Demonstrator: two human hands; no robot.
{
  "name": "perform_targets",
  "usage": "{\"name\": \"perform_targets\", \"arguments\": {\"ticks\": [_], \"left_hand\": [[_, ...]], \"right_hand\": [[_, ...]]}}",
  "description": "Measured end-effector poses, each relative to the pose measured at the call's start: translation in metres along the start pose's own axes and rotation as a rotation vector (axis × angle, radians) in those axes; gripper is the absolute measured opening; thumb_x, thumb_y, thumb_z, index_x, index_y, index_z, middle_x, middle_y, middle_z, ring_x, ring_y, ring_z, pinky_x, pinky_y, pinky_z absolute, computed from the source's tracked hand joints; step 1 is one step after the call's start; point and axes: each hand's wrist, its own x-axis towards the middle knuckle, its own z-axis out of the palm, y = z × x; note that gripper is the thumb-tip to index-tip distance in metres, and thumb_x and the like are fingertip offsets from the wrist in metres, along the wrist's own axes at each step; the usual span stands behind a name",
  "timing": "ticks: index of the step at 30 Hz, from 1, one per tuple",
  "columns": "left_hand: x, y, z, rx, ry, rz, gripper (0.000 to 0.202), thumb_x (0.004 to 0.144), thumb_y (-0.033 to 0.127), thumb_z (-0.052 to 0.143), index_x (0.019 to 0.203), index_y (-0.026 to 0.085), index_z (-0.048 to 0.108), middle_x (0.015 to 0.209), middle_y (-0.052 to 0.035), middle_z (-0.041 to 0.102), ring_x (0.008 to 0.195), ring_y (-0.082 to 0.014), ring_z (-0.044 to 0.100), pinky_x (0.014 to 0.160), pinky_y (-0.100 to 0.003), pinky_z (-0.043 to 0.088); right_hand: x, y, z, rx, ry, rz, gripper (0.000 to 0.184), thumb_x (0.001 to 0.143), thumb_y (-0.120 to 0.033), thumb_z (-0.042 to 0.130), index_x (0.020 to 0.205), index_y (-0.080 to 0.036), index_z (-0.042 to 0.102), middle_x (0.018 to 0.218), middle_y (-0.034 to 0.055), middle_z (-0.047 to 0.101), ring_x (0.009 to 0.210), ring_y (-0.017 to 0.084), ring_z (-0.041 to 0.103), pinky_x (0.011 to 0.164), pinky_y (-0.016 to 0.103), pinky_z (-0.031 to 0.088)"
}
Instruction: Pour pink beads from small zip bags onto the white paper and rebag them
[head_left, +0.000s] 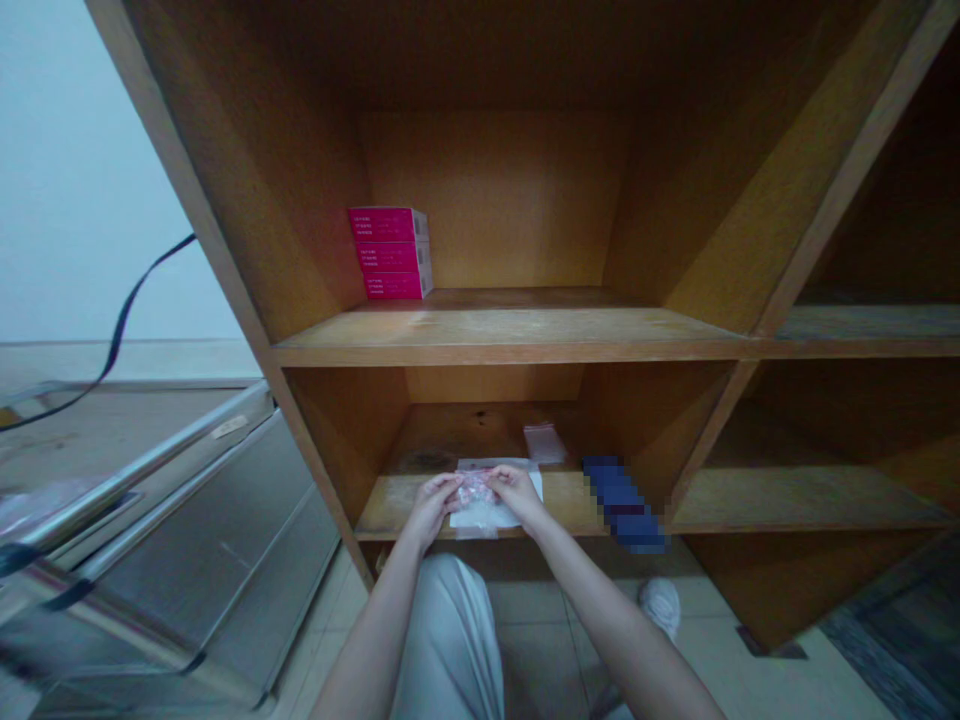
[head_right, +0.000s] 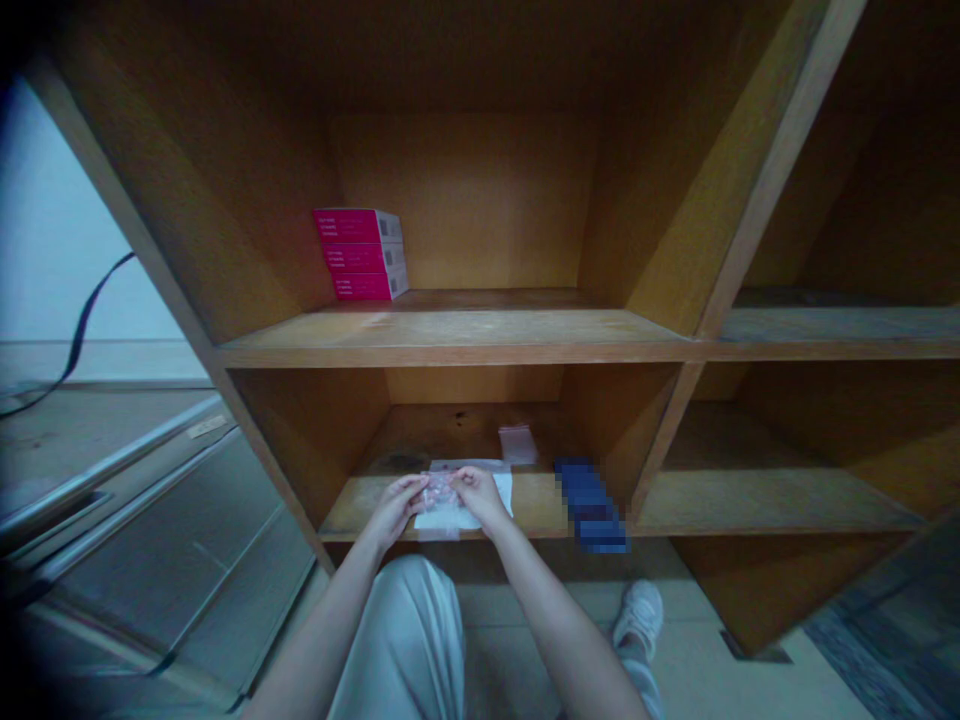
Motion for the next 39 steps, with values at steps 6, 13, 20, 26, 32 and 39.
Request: {"name": "perform_targets", "arguments": {"ticks": [6,13,20,26,32,39], "left_hand": [[0.000,0.001,-0.001,-0.035,-0.075,-0.009,0.021,0.056,0.022,0.071,0.071,0.013,0.061,0.065,-0.0014,0.062,0.056,-0.0108,0.058,0.054,-0.022,0.049],[-0.004,0.002,0.003,-0.017,-0.142,-0.015,0.019,0.059,0.019,0.070,0.073,0.011,0.061,0.072,-0.0057,0.066,0.066,-0.0143,0.062,0.068,-0.028,0.050],[-0.003,0.000,0.001,-0.018,-0.117,0.019,0.018,0.059,0.020,0.070,0.072,0.012,0.061,0.071,-0.0040,0.066,0.064,-0.0129,0.061,0.065,-0.027,0.049],[-0.001,-0.003,0.001,-0.001,-0.089,0.043,0.017,0.057,0.021,0.071,0.069,0.012,0.062,0.069,-0.0023,0.064,0.062,-0.0103,0.058,0.061,-0.021,0.047],[-0.002,-0.001,0.003,0.026,-0.084,0.046,0.018,0.056,0.022,0.071,0.067,0.012,0.062,0.067,-0.0026,0.064,0.060,-0.0097,0.057,0.059,-0.020,0.045],[-0.003,0.000,0.003,0.011,-0.089,0.029,0.017,0.055,0.023,0.072,0.065,0.012,0.063,0.068,-0.0034,0.066,0.060,-0.0105,0.059,0.061,-0.021,0.046]], "right_hand": [[0.000,0.000,0.003,-0.005,-0.016,-0.024,0.014,0.061,-0.029,0.059,0.057,-0.016,0.056,0.047,-0.0040,0.052,0.042,0.008,0.043,0.045,0.020,0.033],[0.001,-0.002,0.016,0.004,-0.019,-0.048,0.011,0.063,-0.026,0.055,0.058,-0.016,0.057,0.052,-0.0023,0.055,0.046,0.009,0.047,0.047,0.021,0.036],[0.005,0.008,0.024,-0.040,0.033,-0.089,0.007,0.062,-0.023,0.054,0.063,-0.016,0.056,0.059,0.0000,0.059,0.054,0.013,0.053,0.051,0.023,0.041],[0.008,0.019,0.027,-0.121,0.069,-0.153,0.004,0.063,-0.019,0.053,0.064,-0.016,0.055,0.061,0.0006,0.059,0.056,0.013,0.053,0.053,0.023,0.041],[0.012,0.024,0.028,-0.171,0.077,-0.202,0.006,0.065,-0.021,0.053,0.062,-0.016,0.056,0.062,0.0008,0.059,0.059,0.013,0.054,0.056,0.023,0.042],[0.008,0.016,0.029,-0.171,0.070,-0.187,0.006,0.064,-0.020,0.052,0.061,-0.016,0.056,0.060,0.0008,0.060,0.056,0.012,0.054,0.052,0.022,0.042]]}}
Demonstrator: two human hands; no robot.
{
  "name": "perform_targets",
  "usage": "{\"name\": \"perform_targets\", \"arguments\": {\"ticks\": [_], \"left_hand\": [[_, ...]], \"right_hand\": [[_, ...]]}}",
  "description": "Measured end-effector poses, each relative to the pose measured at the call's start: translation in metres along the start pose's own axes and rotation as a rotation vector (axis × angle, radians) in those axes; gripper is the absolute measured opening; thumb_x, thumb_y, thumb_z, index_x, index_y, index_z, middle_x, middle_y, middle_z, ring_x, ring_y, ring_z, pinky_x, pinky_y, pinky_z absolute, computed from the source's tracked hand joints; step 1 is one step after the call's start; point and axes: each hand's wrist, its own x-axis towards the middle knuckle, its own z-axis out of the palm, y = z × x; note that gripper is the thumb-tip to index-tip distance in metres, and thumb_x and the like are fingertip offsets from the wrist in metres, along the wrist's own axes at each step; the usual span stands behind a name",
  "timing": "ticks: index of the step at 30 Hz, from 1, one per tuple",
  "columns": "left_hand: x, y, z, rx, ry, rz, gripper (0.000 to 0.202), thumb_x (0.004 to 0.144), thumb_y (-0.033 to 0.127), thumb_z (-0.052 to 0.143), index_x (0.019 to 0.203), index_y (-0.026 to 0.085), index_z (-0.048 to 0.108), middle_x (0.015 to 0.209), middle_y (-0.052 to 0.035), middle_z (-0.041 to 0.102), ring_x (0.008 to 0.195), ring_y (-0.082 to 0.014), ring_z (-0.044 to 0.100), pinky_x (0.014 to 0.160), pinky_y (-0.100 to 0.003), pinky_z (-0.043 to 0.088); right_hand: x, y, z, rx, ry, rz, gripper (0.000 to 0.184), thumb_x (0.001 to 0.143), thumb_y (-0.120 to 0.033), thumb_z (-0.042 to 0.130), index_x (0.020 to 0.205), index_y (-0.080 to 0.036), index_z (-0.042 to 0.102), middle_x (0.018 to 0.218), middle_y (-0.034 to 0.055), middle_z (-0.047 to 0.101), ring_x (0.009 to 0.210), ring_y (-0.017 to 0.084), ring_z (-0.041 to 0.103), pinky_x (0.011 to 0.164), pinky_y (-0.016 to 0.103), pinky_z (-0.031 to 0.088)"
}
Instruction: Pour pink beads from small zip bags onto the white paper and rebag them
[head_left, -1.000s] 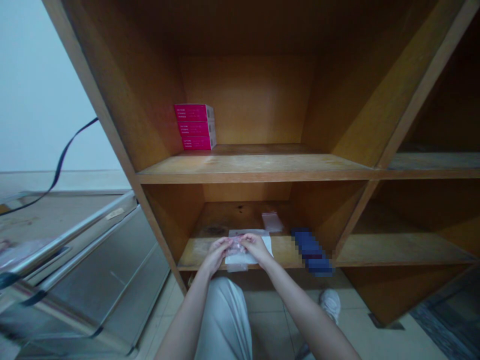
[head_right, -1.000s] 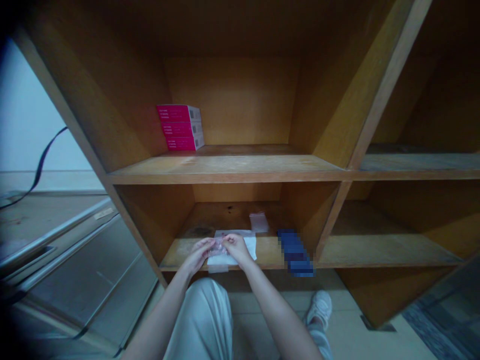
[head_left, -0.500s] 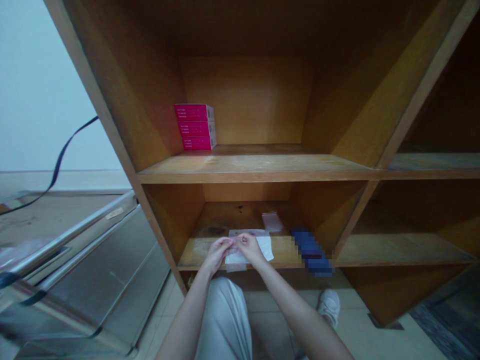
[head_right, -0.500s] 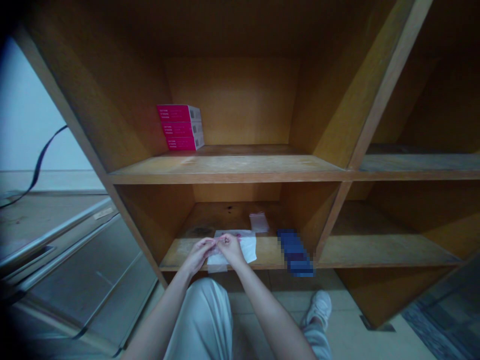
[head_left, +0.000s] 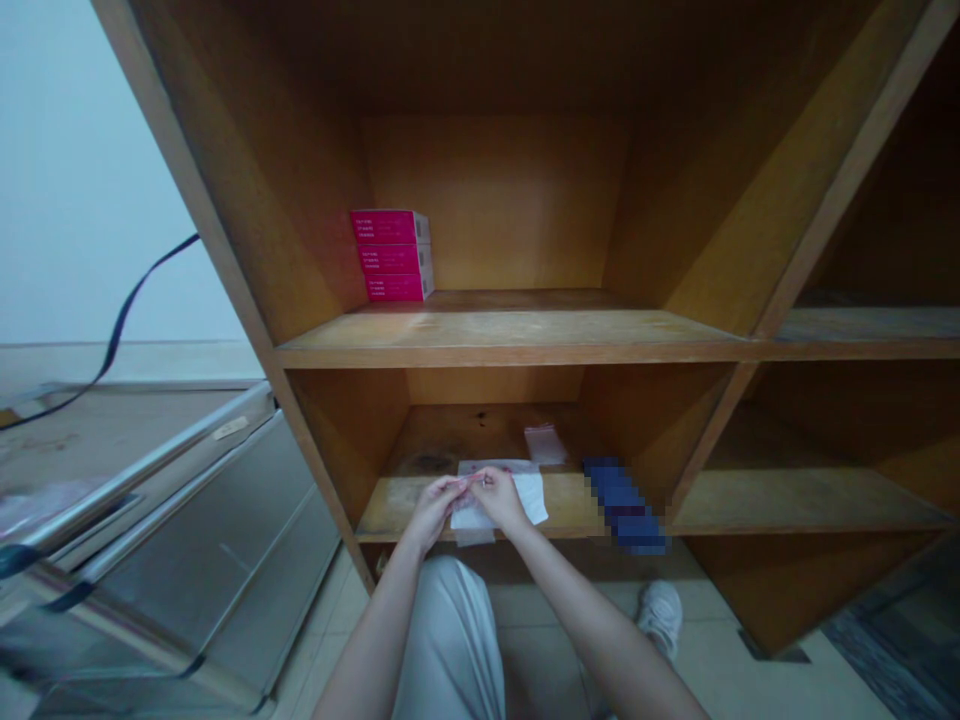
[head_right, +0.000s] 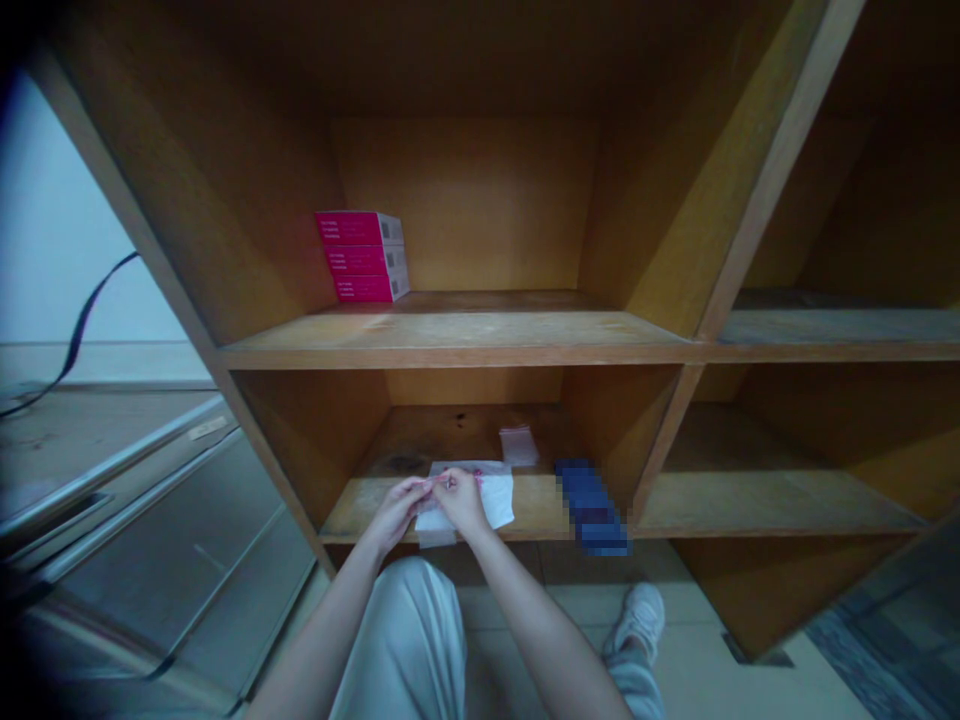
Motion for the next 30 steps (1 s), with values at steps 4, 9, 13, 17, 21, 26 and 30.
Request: {"name": "perform_targets", "arguments": {"ticks": [4,9,13,17,21,26,30], "left_hand": [[0.000,0.001,-0.001,-0.019,-0.021,-0.025,0.020,0.058,0.022,0.071,0.073,0.011,0.066,0.077,-0.0070,0.068,0.067,-0.0132,0.061,0.069,-0.025,0.047],[-0.001,0.002,0.000,-0.027,-0.084,-0.045,0.023,0.062,0.021,0.068,0.082,0.009,0.066,0.088,-0.0127,0.067,0.078,-0.0179,0.063,0.078,-0.030,0.047],[0.000,0.002,0.000,-0.045,-0.083,-0.046,0.022,0.063,0.020,0.067,0.083,0.008,0.066,0.091,-0.0138,0.067,0.085,-0.0207,0.062,0.082,-0.033,0.046],[0.000,0.003,-0.002,-0.062,-0.091,-0.059,0.025,0.064,0.020,0.067,0.086,0.008,0.066,0.093,-0.0151,0.066,0.087,-0.0230,0.061,0.084,-0.036,0.044],[-0.002,0.005,-0.004,-0.069,-0.139,-0.074,0.029,0.068,0.023,0.064,0.093,0.008,0.064,0.096,-0.0161,0.065,0.091,-0.0240,0.060,0.085,-0.036,0.043],[-0.001,0.005,-0.005,-0.081,-0.138,-0.087,0.026,0.068,0.024,0.063,0.089,0.008,0.065,0.089,-0.0142,0.067,0.079,-0.0197,0.063,0.078,-0.032,0.046],[0.001,0.004,-0.006,-0.126,-0.038,-0.081,0.019,0.066,0.020,0.065,0.083,0.010,0.065,0.076,-0.0083,0.068,0.063,-0.0139,0.062,0.064,-0.026,0.049]], "right_hand": [[-0.001,-0.012,-0.006,0.067,-0.045,0.055,0.010,0.065,-0.025,0.055,0.060,-0.016,0.057,0.055,0.0001,0.059,0.048,0.011,0.052,0.045,0.020,0.041],[0.002,-0.021,-0.016,0.158,-0.148,0.123,0.020,0.063,-0.035,0.060,0.058,-0.015,0.059,0.055,0.0007,0.061,0.044,0.010,0.052,0.043,0.021,0.041],[0.006,-0.019,-0.020,0.178,-0.193,0.143,0.025,0.062,-0.039,0.062,0.058,-0.015,0.060,0.057,0.0015,0.062,0.043,0.010,0.052,0.043,0.021,0.041],[0.007,-0.022,-0.024,0.180,-0.227,0.155,0.029,0.062,-0.042,0.062,0.060,-0.014,0.063,0.060,0.0034,0.065,0.043,0.009,0.053,0.044,0.020,0.041],[0.006,-0.028,-0.028,0.186,-0.258,0.182,0.031,0.064,-0.044,0.060,0.068,-0.013,0.065,0.064,0.0051,0.066,0.046,0.011,0.055,0.044,0.021,0.042],[0.007,-0.026,-0.029,0.141,-0.242,0.159,0.033,0.069,-0.043,0.055,0.079,-0.014,0.066,0.069,0.0049,0.067,0.051,0.013,0.058,0.046,0.023,0.045],[0.004,-0.019,-0.032,0.093,-0.105,0.031,0.040,0.066,-0.036,0.059,0.103,-0.020,0.060,0.088,0.0052,0.067,0.072,0.017,0.061,0.058,0.028,0.050]]}}
